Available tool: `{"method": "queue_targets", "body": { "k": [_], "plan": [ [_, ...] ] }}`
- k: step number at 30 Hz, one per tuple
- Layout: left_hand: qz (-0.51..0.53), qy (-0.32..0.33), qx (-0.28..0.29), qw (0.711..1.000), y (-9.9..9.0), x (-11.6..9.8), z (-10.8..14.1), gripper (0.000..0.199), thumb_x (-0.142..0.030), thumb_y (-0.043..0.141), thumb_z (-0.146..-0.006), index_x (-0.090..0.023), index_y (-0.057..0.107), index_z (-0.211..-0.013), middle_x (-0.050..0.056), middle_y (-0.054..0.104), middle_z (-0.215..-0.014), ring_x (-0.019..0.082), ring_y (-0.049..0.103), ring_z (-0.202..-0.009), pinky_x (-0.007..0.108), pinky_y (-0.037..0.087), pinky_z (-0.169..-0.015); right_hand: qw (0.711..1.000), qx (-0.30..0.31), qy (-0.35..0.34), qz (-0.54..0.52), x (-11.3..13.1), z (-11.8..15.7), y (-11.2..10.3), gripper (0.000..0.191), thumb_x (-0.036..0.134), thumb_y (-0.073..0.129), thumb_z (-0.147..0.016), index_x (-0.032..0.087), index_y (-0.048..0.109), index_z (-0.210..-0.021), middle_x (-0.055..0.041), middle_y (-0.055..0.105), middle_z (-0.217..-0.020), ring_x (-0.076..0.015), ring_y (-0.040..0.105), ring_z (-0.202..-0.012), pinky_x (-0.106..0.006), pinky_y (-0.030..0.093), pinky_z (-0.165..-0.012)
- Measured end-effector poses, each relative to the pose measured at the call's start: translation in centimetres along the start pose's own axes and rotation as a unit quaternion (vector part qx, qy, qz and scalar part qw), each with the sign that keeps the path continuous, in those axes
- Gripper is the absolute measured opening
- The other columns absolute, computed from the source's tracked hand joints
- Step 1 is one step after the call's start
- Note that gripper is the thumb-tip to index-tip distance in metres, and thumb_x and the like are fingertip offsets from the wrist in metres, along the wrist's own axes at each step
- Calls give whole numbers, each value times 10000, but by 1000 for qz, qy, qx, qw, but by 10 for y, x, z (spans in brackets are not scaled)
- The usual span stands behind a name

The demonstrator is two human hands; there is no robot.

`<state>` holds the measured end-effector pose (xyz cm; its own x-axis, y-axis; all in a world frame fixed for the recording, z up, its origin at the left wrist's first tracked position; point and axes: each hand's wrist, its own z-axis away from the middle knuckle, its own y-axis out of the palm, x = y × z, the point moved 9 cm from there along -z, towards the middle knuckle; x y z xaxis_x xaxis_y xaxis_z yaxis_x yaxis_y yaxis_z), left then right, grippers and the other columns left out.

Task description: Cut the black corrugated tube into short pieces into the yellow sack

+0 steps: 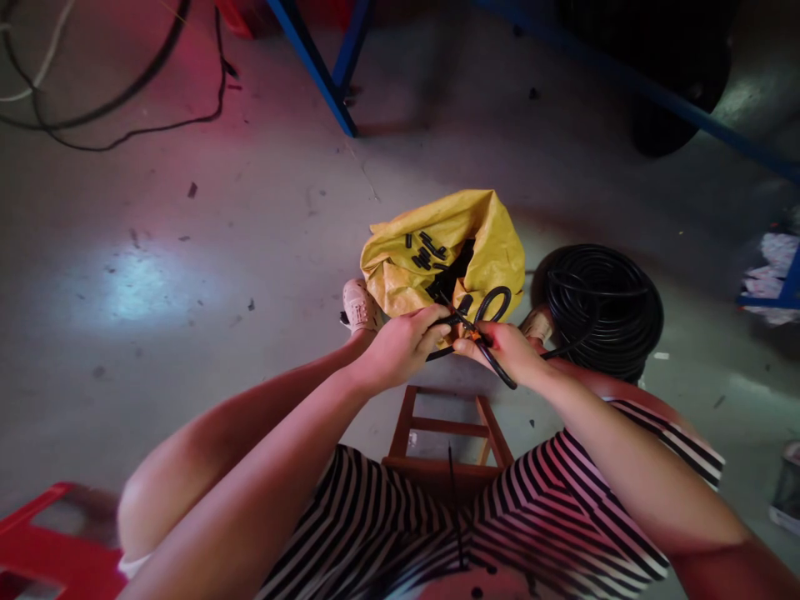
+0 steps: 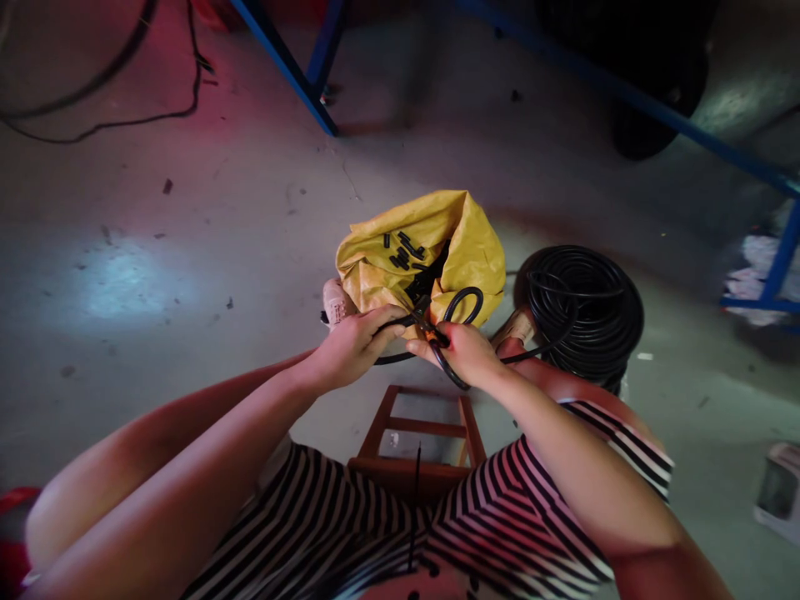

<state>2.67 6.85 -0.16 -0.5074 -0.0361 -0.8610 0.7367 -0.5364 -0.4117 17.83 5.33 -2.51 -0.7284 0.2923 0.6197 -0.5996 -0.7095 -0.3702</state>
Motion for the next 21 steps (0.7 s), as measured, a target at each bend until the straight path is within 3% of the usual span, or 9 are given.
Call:
{"method": "queue_targets", "body": {
  "k": [4, 10, 17, 21],
  "plan": [
    [20, 9, -20, 1000, -6, 2, -2, 251, -336, 476, -1026, -175, 635, -1135, 96, 730, -1064, 217, 680, -967, 329, 537, -867, 1000, -10, 0, -22, -4, -2, 3, 519, 715, 619, -831, 201, 619, -755, -18, 583, -678, -172, 533, -644, -267, 364, -613],
    [31, -6, -6, 999, -3, 3, -4, 215, -322, 488, -1004, -175, 622, -1084, 76, 720, -1008, 207, 669, -904, 336, 528, -832, 997, -26, 8, -71, -10, -5, 2, 558, 733, 688, -751, 183, 612, -697, 24, 473, -596, -123, 404, -560, -251, 276, -524],
    [67, -23, 38, 997, 14, -11, 5, 170, -346, 520, -984, -192, 519, -1057, 57, 670, -982, 192, 640, -856, 317, 511, -771, 966, -53, -35, -252, 9, -4, -10, 461, 582, 828, -676, 184, 602, -733, 28, 570, -621, -128, 524, -576, -248, 413, -545],
    [126, -53, 75, 988, 24, -8, 8, 259, -444, 545, -979, -192, 486, -972, 14, 580, -860, 164, 548, -764, 294, 465, -683, 942, -70, -38, -327, 14, 1, -28, 406, 540, 808, -715, 188, 606, -724, 16, 600, -591, -130, 551, -523, -273, 471, -540]
  ]
}}
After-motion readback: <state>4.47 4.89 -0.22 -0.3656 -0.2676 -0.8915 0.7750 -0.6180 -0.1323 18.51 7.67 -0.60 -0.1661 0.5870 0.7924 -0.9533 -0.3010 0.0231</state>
